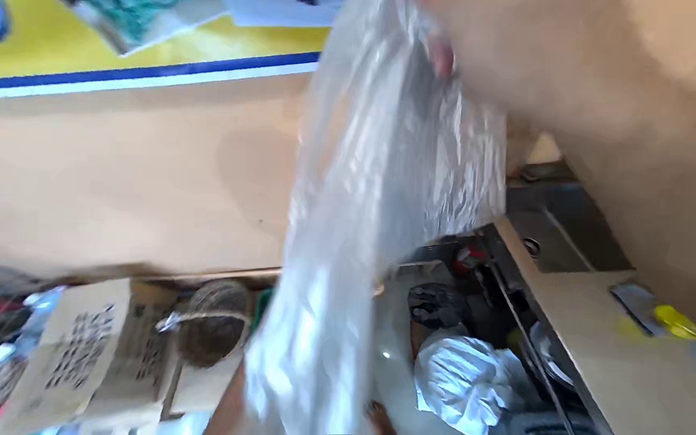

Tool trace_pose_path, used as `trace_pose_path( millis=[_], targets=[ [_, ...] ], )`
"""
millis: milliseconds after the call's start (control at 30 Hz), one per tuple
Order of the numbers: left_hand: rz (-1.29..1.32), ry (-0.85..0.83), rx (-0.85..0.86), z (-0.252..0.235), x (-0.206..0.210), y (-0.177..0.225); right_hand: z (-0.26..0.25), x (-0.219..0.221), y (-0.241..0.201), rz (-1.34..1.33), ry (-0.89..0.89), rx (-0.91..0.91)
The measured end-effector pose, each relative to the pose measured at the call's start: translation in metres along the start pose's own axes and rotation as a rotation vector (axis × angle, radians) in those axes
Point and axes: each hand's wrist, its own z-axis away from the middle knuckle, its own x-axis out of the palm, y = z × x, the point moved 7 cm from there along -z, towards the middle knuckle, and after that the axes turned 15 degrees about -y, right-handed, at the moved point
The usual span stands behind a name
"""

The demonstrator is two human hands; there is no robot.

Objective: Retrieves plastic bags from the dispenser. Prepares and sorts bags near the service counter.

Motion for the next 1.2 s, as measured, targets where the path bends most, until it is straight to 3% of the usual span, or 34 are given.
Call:
trace_pose_path(
  millis=[33,100,200,267,333,400,500,633,733,867,933,1000,1100,1200],
  targets=[
    [0.219,0.106,0.047,0.047,-0.027,0.012,0.000,0.028,-0.023,0.053,-0.020,-0.050],
    [0.780,0.124,-0.321,0.128,-0.082,0.045,0.004,0.099,-0.075,0.160,-0.077,-0.205],
    [1.007,0.249,0.176,0.237,-0.139,-0.054,0.022,0.226,-0.184,0.194,-0.117,-0.586],
    [0.925,0.331,0.100,0.322,-0.194,-0.088,0.037,0.318,-0.273,0.181,-0.112,-0.823],
    [0.732,0.421,-0.162,0.404,-0.242,-0.099,0.058,0.409,-0.373,0.110,-0.099,-1.007],
    [0.701,0.584,-0.335,0.478,-0.287,-0.120,0.080,0.490,-0.474,-0.010,-0.187,-1.107],
    [0.669,0.795,-0.440,0.597,-0.360,-0.179,0.085,0.587,-0.606,-0.232,-0.509,-1.069],
    [0.490,0.662,-0.755,0.748,-0.449,-0.234,0.051,0.709,-0.725,-0.507,-1.106,-0.718],
    [0.531,0.685,-0.785,0.835,-0.510,-0.269,0.021,0.793,-0.794,-0.669,-1.261,-0.617],
    [0.718,0.934,-0.691,0.928,-0.611,-0.325,-0.005,0.924,-0.882,-0.744,-1.514,-0.498],
    [0.660,1.033,-0.665,0.962,-0.679,-0.360,-0.018,0.989,-0.929,-0.570,-1.567,-0.624],
    [0.463,1.063,-0.733,0.991,-0.748,-0.394,-0.046,1.039,-0.980,-0.428,-1.450,-0.778],
    [0.325,1.064,-0.917,1.034,-0.845,-0.441,-0.084,1.066,-1.082,-0.671,-1.199,-0.886],
    [0.290,1.030,-0.925,1.066,-0.940,-0.475,-0.069,1.109,-1.184,-0.682,-1.417,-0.982]
  ],
)
